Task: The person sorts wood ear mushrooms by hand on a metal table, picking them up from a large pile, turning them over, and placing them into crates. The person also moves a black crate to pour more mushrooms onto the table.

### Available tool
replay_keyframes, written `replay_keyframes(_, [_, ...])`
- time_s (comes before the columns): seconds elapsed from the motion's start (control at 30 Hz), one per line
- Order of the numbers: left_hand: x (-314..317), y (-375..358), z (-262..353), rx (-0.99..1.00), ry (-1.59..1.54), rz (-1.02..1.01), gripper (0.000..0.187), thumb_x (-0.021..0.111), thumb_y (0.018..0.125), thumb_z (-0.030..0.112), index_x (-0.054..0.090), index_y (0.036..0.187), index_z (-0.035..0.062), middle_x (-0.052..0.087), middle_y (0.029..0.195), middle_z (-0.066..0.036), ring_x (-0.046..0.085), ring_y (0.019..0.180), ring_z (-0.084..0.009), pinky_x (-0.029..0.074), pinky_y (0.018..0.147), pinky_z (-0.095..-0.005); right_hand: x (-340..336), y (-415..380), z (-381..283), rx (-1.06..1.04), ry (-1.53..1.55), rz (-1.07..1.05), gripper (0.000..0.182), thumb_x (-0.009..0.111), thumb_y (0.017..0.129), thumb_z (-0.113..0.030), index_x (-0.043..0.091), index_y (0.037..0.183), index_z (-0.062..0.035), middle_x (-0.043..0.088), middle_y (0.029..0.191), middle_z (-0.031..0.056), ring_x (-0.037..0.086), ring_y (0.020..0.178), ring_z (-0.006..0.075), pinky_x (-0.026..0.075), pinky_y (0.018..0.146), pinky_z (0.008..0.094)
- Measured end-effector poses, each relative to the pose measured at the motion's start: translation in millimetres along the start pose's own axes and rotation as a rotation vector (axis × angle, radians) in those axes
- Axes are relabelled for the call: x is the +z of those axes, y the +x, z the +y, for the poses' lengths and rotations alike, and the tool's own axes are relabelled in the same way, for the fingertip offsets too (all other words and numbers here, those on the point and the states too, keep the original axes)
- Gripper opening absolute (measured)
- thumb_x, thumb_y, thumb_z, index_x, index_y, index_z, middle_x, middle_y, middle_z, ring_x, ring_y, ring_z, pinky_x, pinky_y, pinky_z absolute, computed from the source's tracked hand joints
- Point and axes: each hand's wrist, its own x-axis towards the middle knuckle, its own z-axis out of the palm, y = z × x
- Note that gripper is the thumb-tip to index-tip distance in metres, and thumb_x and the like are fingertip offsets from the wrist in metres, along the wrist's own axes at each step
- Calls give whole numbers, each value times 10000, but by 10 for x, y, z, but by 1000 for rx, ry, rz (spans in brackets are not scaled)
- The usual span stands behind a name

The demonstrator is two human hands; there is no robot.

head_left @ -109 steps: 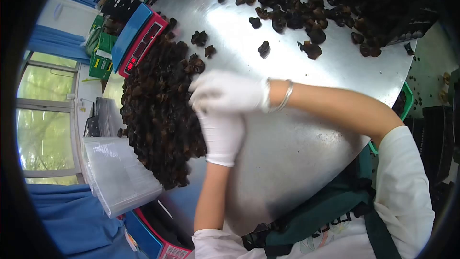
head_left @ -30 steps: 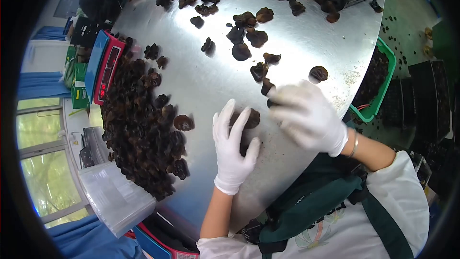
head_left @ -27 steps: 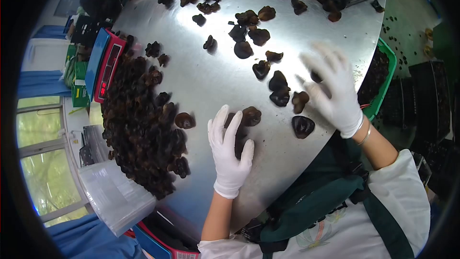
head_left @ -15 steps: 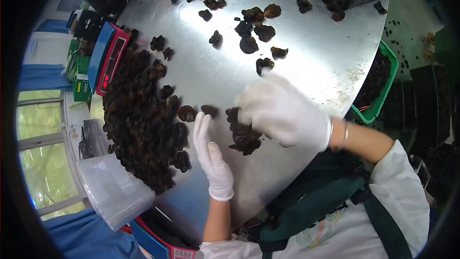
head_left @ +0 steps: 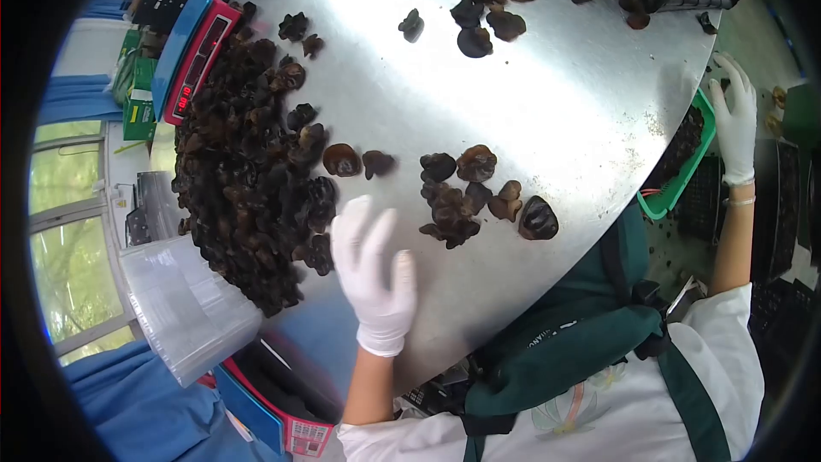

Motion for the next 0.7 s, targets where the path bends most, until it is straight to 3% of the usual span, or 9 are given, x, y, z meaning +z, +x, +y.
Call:
replay_keyframes(0.07, [90,98,157,124,34,-53,486,672,840,175,605,1285,-9,511,1415,-218,449,1341,-396,298,1153,-492,-109,-106,-394,45,343,-127,357,624,914,-46,619,1271,-43,644,1242,104,609,1117,218,464,973,334])
replay_keyframes(0.13, [231,263,334,45,-22,-61,491,684,828,173,614,1293,30,481,1441,-208,422,1359,-391,289,1157,-497,-237,-176,-1105,114,617,-387,428,691,822,-77,626,1242,-21,644,1220,134,628,1069,231,477,972,337])
replay_keyframes(0.23, [335,393,333,123,105,-212,519,698,809,159,615,1317,97,441,1474,-192,394,1375,-381,285,1157,-499,-194,-271,-1797,-419,595,-650,768,801,691,-303,527,1377,-94,504,1415,171,461,1308,356,299,1137,504])
replay_keyframes(0.3, [344,454,162,171,220,-249,533,695,810,152,612,1336,171,441,1473,-181,403,1362,-379,294,1143,-497,3,-225,-2081,-536,546,-566,789,803,693,-425,535,1352,-84,461,1448,187,395,1337,403,259,1149,527])
replay_keyframes(0.47, [-150,382,-170,-205,89,160,455,627,833,-31,622,1285,22,509,1423,-190,479,1302,-339,363,1101,-416,331,77,-2193,-441,613,-382,649,724,804,-413,540,1309,-50,462,1411,231,398,1317,432,306,1122,512])
replay_keyframes(0.57, [-129,169,-17,90,35,214,298,579,840,-25,674,1123,-12,643,1221,-167,618,1119,-323,471,991,-413,571,3,-2544,-454,621,-405,476,658,883,-294,559,1261,-21,480,1333,277,435,1261,445,359,1079,508])
replay_keyframes(0.63, [101,119,145,422,-26,-26,288,654,773,123,719,1050,81,712,1033,-114,670,993,-286,540,874,-395,766,14,-2915,-506,768,-401,407,649,891,-282,575,1166,9,507,1288,276,474,1216,440,379,1068,499])
replay_keyframes(0.67, [224,138,240,564,-81,-175,299,664,756,125,721,1048,94,707,1071,-97,672,996,-248,558,814,-371,923,-39,-3153,-562,798,-317,389,643,897,-292,591,1127,16,523,1285,271,480,1227,427,387,1069,492])
replay_keyframes(0.7, [325,194,361,721,-11,-174,301,664,768,118,718,1064,110,693,1098,-85,674,972,-232,549,774,-336,890,47,-3367,-621,809,-442,380,635,907,-305,620,1108,18,529,1301,265,482,1244,419,386,1084,485])
